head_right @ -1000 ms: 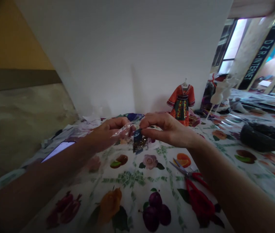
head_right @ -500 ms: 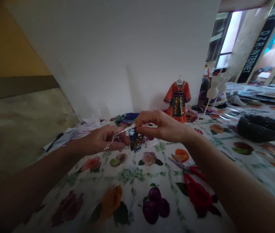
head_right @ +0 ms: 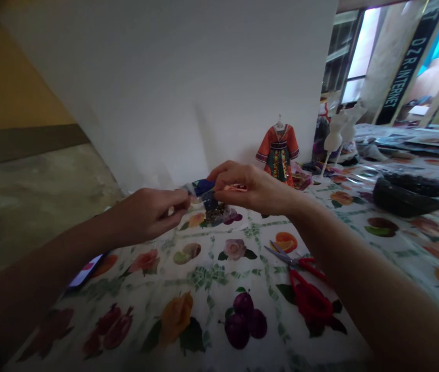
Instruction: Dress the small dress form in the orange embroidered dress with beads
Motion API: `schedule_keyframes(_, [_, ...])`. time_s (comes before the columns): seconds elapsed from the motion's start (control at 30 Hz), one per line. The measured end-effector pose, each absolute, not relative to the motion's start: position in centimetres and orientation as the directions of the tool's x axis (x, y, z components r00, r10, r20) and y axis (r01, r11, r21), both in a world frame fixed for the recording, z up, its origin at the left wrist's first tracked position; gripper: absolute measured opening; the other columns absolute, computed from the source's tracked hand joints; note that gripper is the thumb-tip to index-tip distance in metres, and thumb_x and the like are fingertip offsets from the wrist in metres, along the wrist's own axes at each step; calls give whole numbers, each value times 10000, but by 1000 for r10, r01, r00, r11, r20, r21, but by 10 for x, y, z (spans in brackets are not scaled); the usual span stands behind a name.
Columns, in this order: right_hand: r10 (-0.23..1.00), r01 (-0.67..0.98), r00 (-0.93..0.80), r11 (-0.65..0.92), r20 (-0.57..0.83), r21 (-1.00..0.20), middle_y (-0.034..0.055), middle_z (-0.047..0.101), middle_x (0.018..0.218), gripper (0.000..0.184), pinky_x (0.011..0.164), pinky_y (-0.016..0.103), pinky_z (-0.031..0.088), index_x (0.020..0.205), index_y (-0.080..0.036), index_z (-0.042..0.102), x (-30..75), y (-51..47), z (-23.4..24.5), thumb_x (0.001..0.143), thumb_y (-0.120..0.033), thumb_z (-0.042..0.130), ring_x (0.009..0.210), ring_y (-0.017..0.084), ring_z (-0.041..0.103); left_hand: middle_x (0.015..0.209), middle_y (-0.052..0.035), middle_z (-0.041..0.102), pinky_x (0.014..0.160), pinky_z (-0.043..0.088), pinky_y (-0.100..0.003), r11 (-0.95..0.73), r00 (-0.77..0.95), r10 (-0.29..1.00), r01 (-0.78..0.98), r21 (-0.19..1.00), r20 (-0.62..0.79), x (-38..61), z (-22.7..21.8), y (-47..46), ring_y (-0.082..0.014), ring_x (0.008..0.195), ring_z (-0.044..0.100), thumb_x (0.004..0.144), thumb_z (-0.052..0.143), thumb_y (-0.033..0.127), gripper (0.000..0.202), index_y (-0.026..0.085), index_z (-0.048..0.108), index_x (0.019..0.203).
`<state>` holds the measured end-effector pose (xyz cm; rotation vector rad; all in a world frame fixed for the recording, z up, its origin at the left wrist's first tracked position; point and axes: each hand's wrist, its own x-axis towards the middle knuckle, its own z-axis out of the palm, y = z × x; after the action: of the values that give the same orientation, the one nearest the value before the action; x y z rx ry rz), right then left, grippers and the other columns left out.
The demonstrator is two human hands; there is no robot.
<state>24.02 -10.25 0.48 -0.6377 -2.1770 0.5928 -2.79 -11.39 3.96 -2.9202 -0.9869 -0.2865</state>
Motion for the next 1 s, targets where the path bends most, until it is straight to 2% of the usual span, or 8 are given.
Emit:
schedule_keyframes(0.07, [647,307,-493,755,582,-579,91,642,1191,180,901,366,491,786,-197,718,244,-106,11,911,-316,668,1115,240,613,710,-9,609,561,368,-251,-786,788,582,609,-107,201,-29,35,-112,-127,564,531,950,468,249,158,188,609,911])
schedule_keyframes(0.23, [745,238,-203,667,635,-706,85,671,1076,177,866,391,497,748,-185,670,239,-115,21,880,-302,680,1014,240,637,811,-44,679,599,416,-263,-768,795,577,606,-207,185,-23,26,-110,-163,648,614,974,451,242,197,186,640,979])
schedule_keyframes(0.37, [771,151,-108,637,628,-756,65,678,974,193,831,374,494,739,-186,636,217,-118,14,894,-302,632,921,208,625,855,-57,706,600,419,-284,-771,800,584,599,-213,138,-8,19,-111,-186,688,646,990,453,242,229,175,672,979])
schedule_keyframes(0.53, [742,287,3,642,671,-711,73,670,986,186,796,353,478,683,-183,628,206,-106,-1,841,-278,656,944,214,613,879,-64,716,662,467,-310,-805,818,538,571,-162,204,2,7,-109,-218,777,681,970,523,254,185,162,683,966])
schedule_keyframes(0.67, [735,417,36,605,678,-678,72,678,972,155,860,377,455,687,-187,642,214,-94,-7,830,-248,647,942,221,620,870,-67,700,647,465,-291,-817,814,506,558,-144,286,1,5,-110,-200,758,672,950,553,227,138,140,646,1002])
schedule_keyframes(0.8, [763,463,-40,587,646,-664,81,676,949,147,849,361,448,695,-185,658,214,-91,-11,830,-241,645,926,219,616,830,-51,676,620,446,-276,-800,804,507,573,-178,311,1,7,-111,-174,710,650,960,492,191,121,152,602,929])
schedule_keyframes(0.9, [783,459,-105,585,613,-669,74,673,920,153,804,337,437,688,-177,661,207,-95,-10,830,-234,652,870,197,600,814,-44,672,603,439,-273,-769,792,509,595,-236,337,2,6,-111,-175,709,653,976,462,208,160,161,598,907])
schedule_keyframes(1.0, [837,358,-101,534,537,-766,40,640,791,173,690,300,408,694,-166,666,203,-101,-7,843,-253,646,734,153,549,850,-51,686,570,422,-275,-732,790,486,602,-320,373,4,2,-113,-185,719,661,979,470,221,166,164,622,944])
